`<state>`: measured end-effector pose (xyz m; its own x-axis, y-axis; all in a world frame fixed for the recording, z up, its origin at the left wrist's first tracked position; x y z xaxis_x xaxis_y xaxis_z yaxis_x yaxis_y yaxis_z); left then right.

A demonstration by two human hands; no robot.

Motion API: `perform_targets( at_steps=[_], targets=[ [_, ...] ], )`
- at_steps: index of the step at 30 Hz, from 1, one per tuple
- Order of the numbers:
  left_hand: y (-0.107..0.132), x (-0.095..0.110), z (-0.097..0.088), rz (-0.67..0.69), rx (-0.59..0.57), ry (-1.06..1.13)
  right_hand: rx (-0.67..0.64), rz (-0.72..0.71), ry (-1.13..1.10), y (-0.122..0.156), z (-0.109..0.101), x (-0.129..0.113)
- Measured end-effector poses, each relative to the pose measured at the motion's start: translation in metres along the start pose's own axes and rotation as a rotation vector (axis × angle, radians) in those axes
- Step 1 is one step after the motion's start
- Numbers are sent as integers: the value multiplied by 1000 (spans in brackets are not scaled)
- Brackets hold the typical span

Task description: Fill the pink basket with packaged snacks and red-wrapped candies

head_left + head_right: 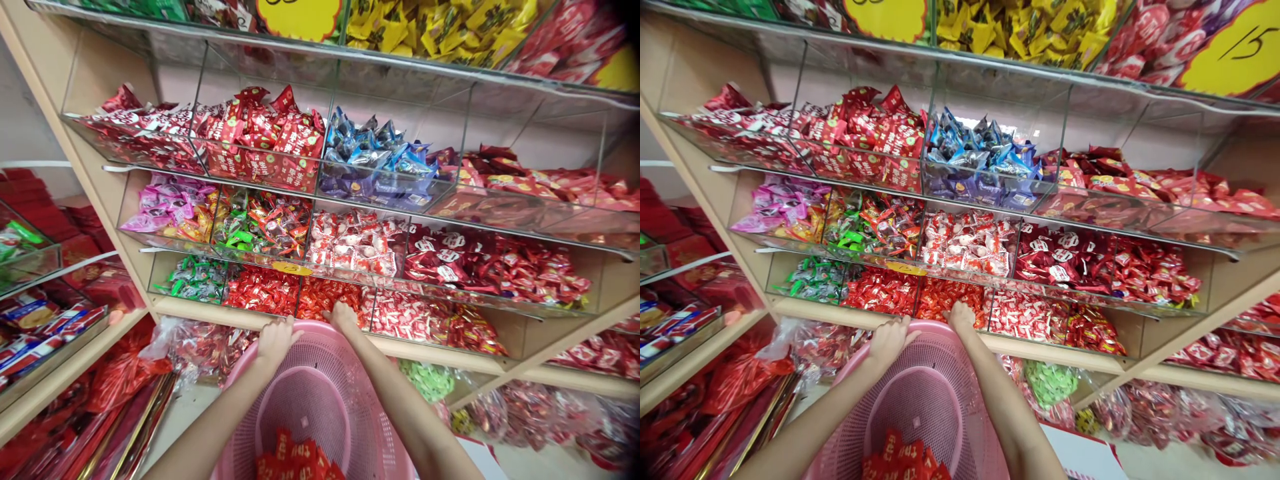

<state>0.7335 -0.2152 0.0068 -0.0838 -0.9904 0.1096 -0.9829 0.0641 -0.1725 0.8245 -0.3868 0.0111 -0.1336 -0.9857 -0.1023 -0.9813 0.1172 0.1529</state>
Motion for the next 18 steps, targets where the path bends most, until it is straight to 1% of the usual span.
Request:
perform_targets(
  at_steps=[6, 11, 14, 18],
  targets=[
    [0, -1, 1, 6, 8, -1, 43, -52, -26, -4, 1, 14],
    [0, -1, 2, 6, 19, 16, 56, -128, -58, -10, 0, 27],
    [0, 0, 0, 13, 15, 10, 53, -180, -76, -13, 0, 29],
    [-1, 1, -2, 25, 13, 4, 53, -216, -95, -12, 2, 26]
  ],
)
Point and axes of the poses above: each hand's wrist, its own y-axis away from the middle knuckle, its own z-axis out of the palm, x = y × z, the point moved 2 cm from there along -y, towards the middle knuckle, and after that the axes turned 7 degrees about y, right-handed, at the moved point
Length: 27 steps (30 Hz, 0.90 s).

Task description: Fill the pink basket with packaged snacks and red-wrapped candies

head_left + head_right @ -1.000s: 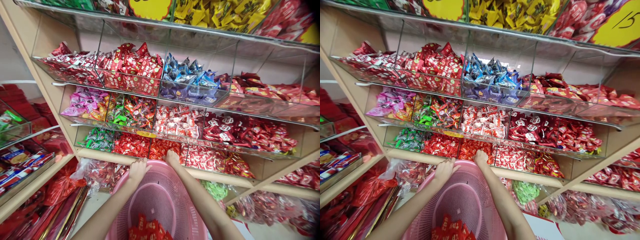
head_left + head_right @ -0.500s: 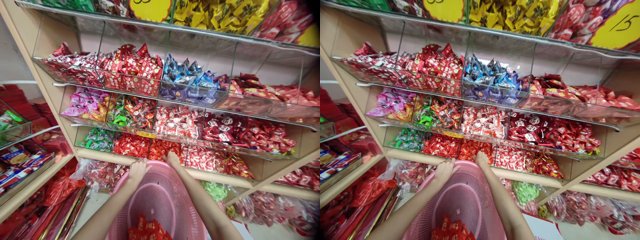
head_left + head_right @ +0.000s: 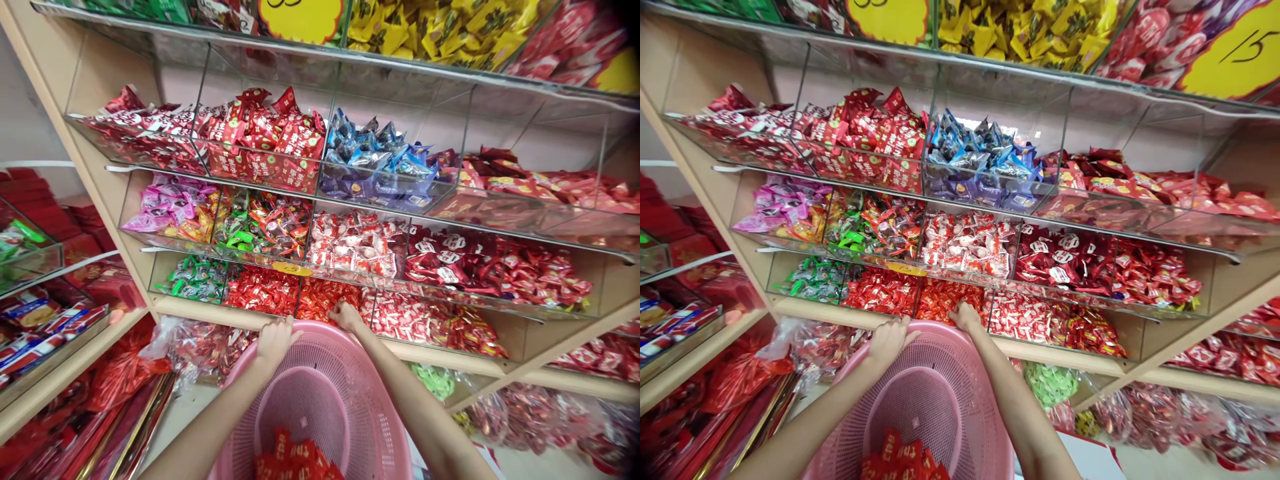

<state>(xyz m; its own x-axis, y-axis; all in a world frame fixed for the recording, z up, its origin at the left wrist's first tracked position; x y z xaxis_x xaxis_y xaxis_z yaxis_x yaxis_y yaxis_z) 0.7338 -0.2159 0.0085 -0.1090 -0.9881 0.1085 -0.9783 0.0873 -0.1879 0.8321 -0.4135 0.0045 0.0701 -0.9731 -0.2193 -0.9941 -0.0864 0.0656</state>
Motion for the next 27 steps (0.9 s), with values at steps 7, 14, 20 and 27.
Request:
perform_targets(
  at_steps=[7, 14, 20, 27],
  targets=[
    [1, -1, 1, 5, 32, -22, 38, -26, -70, 2, -2, 2],
    [1, -2, 3, 4, 29, -25, 176, -43, -237, 0, -16, 10],
    [1, -2, 2, 3, 33, -20, 287, -130, -490, 10, -38, 7],
    [2, -1, 1, 1, 33, -17, 99, -335, -732, 95, -43, -28]
  ],
)
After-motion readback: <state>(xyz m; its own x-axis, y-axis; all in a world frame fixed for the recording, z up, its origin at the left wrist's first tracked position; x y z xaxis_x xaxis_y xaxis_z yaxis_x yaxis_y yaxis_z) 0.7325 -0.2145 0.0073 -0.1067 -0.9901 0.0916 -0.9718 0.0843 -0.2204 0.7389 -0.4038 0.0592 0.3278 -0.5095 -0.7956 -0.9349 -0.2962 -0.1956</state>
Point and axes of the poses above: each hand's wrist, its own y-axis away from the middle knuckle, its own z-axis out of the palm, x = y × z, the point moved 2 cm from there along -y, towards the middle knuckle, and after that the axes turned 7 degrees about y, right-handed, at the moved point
